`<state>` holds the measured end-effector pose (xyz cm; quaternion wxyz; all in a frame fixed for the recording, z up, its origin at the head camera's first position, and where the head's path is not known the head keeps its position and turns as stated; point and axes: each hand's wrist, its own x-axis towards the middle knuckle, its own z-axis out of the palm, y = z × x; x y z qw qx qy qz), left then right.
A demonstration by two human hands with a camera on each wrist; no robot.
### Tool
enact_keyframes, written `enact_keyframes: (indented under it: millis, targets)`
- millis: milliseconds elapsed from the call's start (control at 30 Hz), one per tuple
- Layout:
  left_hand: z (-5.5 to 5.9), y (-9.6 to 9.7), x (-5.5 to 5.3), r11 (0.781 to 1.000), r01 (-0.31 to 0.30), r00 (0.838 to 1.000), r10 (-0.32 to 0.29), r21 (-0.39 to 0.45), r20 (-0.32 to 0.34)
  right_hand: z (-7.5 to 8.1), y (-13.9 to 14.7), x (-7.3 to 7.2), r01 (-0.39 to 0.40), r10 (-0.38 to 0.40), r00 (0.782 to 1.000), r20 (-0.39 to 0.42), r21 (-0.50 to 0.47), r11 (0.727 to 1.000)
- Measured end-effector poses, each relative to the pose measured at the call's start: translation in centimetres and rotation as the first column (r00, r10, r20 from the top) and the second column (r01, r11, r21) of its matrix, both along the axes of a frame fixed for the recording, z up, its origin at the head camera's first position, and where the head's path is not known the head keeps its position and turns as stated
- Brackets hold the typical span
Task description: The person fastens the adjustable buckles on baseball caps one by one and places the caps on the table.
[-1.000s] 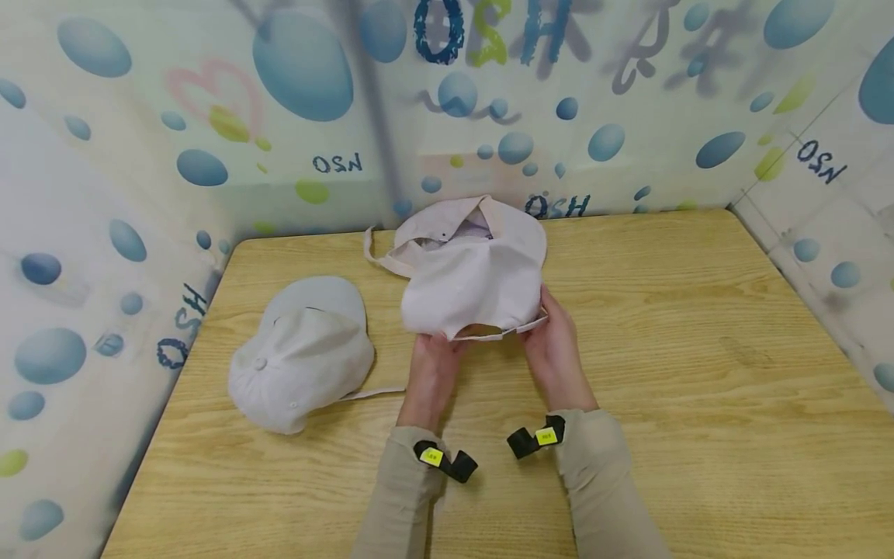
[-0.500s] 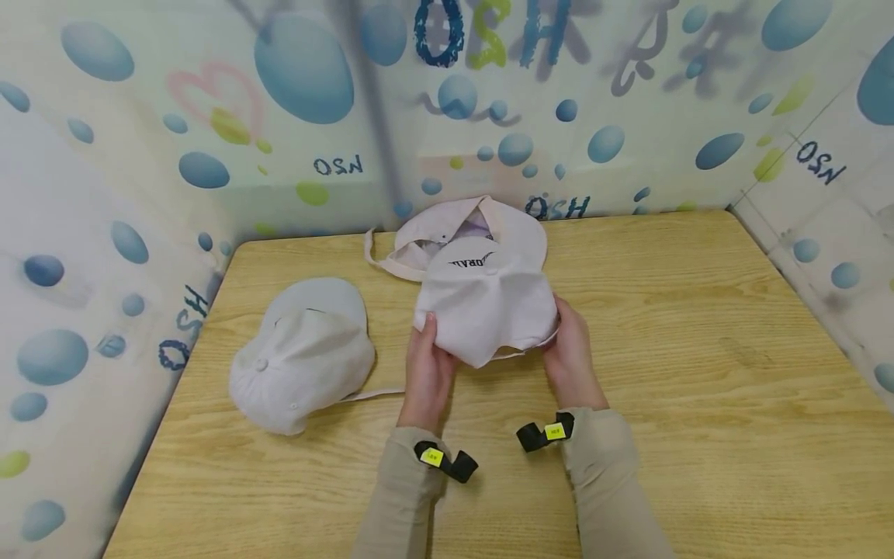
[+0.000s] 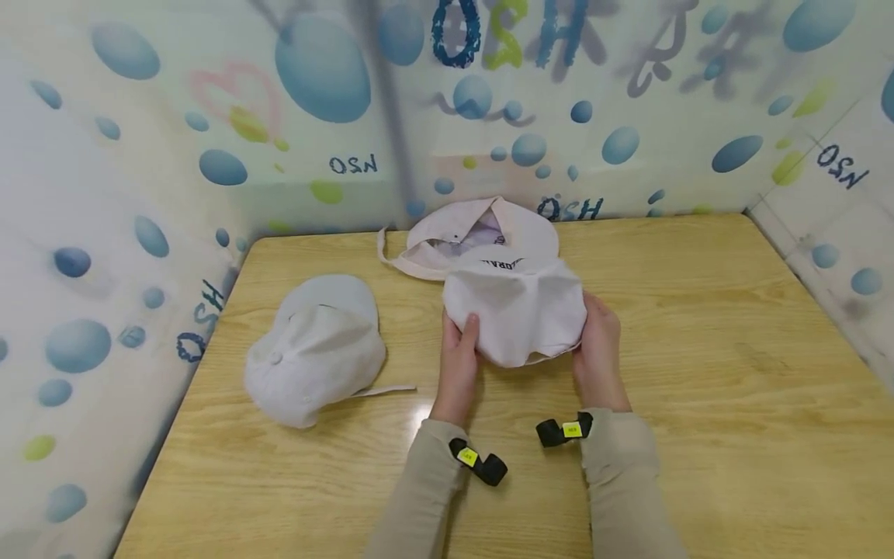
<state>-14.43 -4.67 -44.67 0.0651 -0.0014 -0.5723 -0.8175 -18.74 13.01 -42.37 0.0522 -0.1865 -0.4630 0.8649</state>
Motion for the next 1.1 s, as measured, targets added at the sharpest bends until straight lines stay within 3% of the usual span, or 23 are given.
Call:
enact_keyframes:
  millis: [167, 267, 367, 533, 667, 833, 967, 1100]
  targets:
    - [1.2, 0.7, 0.5, 0.998, 0.061, 0.997, -0.062, -0.026, -0.037, 0.2, 1.2, 0.0, -0.041, 0.027, 0.996, 0.082, 0.169, 0.985]
    - [1.5, 0.9, 0.7, 0.998, 0.066, 0.998, -0.066, -0.015, -0.012, 0.1, 2.1, 0.0, -0.096, 0.076, 0.992, 0.103, 0.212, 0.972]
    - [1.6, 1.3, 0.6, 0.996, 0.092, 0.996, -0.092, -0.007, -0.012, 0.1, 3.2, 0.1, -0.084, 0.075, 0.995, 0.065, 0.161, 0.983]
    - [1.4, 2.6, 0.5, 0.986, 0.166, 0.985, -0.167, -0.027, -0.034, 0.2, 5.3, 0.2, 0.011, -0.011, 1.0, -0.004, 0.023, 1.0]
    - [1.2, 4.1, 0.5, 0.974, 0.211, 0.976, -0.215, -0.081, -0.036, 0.3, 6.9, 0.3, 0.09, -0.093, 0.995, -0.046, -0.06, 0.994]
    - [0.5, 6.6, 0.5, 0.96, 0.211, 0.974, -0.221, -0.182, -0.039, 0.1, 8.6, 0.4, 0.124, -0.134, 0.987, -0.088, -0.11, 0.986]
    - [-1.0, 8.4, 0.6, 0.927, 0.232, 0.971, -0.236, -0.294, 0.022, -0.9, 10.0, 0.8, 0.146, -0.157, 0.985, -0.074, -0.14, 0.979]
    - [-1.6, 9.4, 0.7, 0.876, 0.24, 0.969, -0.245, -0.418, 0.043, -2.0, 11.5, 1.1, 0.167, -0.183, 0.98, -0.077, -0.181, 0.969]
